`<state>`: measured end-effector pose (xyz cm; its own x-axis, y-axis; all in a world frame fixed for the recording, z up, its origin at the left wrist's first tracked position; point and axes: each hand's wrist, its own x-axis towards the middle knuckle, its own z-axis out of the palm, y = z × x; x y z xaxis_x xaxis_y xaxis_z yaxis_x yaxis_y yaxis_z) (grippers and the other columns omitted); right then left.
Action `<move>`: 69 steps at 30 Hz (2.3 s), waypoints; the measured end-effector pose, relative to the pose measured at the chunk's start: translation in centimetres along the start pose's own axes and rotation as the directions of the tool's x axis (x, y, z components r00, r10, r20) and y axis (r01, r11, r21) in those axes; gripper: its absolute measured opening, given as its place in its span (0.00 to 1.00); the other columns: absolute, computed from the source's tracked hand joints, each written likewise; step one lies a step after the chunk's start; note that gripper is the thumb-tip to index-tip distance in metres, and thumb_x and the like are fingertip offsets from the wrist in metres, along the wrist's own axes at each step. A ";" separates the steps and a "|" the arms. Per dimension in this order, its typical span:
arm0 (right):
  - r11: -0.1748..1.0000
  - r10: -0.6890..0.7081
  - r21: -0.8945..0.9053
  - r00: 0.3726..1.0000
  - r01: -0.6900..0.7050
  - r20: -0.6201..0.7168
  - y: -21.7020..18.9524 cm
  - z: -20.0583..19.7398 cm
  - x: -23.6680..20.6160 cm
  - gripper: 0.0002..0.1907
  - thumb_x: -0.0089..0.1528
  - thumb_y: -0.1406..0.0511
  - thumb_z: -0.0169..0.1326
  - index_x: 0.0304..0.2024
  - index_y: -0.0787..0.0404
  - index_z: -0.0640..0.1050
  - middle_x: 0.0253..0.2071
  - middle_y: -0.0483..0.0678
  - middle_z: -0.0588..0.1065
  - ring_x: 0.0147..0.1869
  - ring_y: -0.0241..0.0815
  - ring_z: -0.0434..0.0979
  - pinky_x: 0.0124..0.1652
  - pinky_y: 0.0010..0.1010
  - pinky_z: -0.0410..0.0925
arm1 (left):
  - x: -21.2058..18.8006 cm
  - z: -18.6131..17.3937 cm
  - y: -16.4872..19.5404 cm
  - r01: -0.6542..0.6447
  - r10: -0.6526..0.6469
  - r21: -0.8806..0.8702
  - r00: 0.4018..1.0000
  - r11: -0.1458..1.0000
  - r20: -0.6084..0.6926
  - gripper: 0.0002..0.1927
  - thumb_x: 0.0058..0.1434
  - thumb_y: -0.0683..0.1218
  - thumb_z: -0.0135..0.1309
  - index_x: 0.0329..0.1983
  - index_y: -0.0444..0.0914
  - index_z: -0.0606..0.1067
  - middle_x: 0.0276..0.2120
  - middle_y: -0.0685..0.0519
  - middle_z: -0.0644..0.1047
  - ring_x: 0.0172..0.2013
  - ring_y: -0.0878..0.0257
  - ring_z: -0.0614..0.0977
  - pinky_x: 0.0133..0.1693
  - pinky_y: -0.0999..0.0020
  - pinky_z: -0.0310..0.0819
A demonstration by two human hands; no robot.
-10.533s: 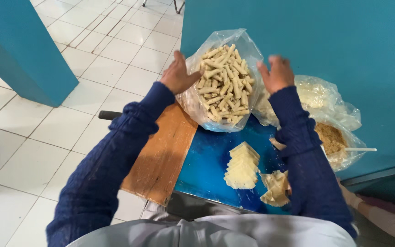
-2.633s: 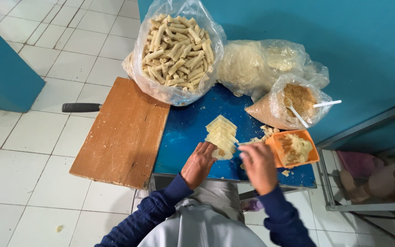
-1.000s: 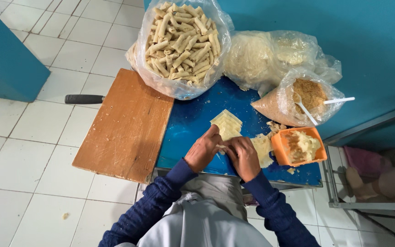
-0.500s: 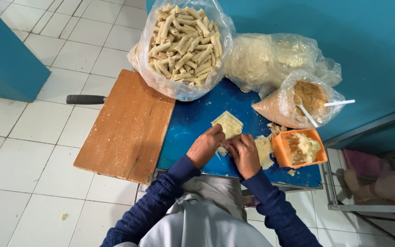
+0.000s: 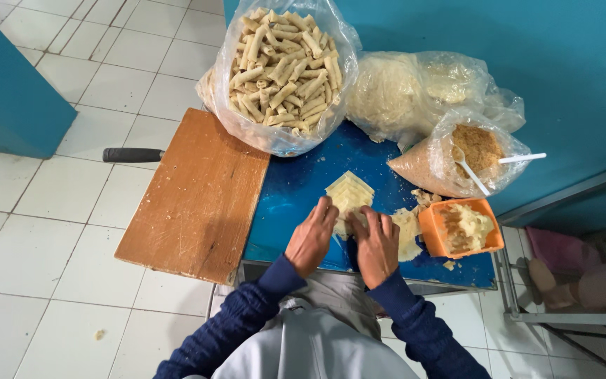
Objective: The person sits at a small blue table and folds thin dough pieces by hand into diamond shapes, pressing each fold closed and arranging the finished pieces in a herringbone pattern on the table. They occasionally use a spoon to scoop brown sugar from a plastic bag and add filling from an orange container while working through the dough pieces one at a time.
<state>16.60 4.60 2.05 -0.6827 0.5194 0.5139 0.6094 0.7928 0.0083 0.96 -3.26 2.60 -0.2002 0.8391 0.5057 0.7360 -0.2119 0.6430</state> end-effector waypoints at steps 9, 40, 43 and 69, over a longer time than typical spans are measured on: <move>0.991 0.000 0.130 0.999 -0.005 0.042 2.0 0.8 3.5 0.31 0.58 0.74 0.52 0.64 0.47 0.76 0.61 0.47 0.68 0.57 0.53 0.67 0.53 0.44 0.64 | -1.5 -0.3 -0.1 -0.193 0.165 0.278 0.979 0.941 0.118 0.18 0.60 0.42 0.54 0.55 0.35 0.75 0.51 0.50 0.73 0.52 0.55 0.75 0.51 0.63 0.74; 0.844 0.320 0.489 0.938 -0.219 -0.133 13.2 -12.5 9.3 0.10 0.74 0.64 0.55 0.56 0.58 0.80 0.50 0.50 0.80 0.48 0.44 0.80 0.49 0.33 0.72 | -1.6 -0.6 0.0 -0.172 0.151 0.187 0.981 0.967 0.121 0.18 0.61 0.47 0.58 0.54 0.40 0.76 0.48 0.50 0.73 0.52 0.54 0.74 0.50 0.61 0.73; 0.943 0.330 0.013 0.931 -0.332 -0.153 15.4 -11.3 5.9 0.07 0.71 0.63 0.59 0.52 0.53 0.81 0.44 0.48 0.80 0.43 0.49 0.81 0.41 0.39 0.71 | -1.6 -0.6 0.1 -0.169 0.147 0.190 0.982 0.967 0.122 0.19 0.60 0.47 0.59 0.55 0.40 0.76 0.48 0.50 0.73 0.52 0.54 0.74 0.51 0.61 0.73; 0.936 0.350 0.072 0.934 -0.345 -0.075 18.0 -9.6 2.3 0.07 0.65 0.66 0.59 0.46 0.56 0.83 0.39 0.52 0.80 0.40 0.55 0.80 0.40 0.42 0.71 | -1.7 -1.0 -0.4 -0.172 0.140 0.227 0.979 0.959 0.149 0.19 0.62 0.44 0.57 0.56 0.40 0.77 0.54 0.47 0.74 0.54 0.52 0.75 0.49 0.60 0.75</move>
<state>29.91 17.02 11.62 -0.3936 0.7387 0.5471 0.7771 0.5853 -0.2313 0.32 -5.09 2.07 0.0038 0.8665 0.4991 0.8869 -0.2334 0.3986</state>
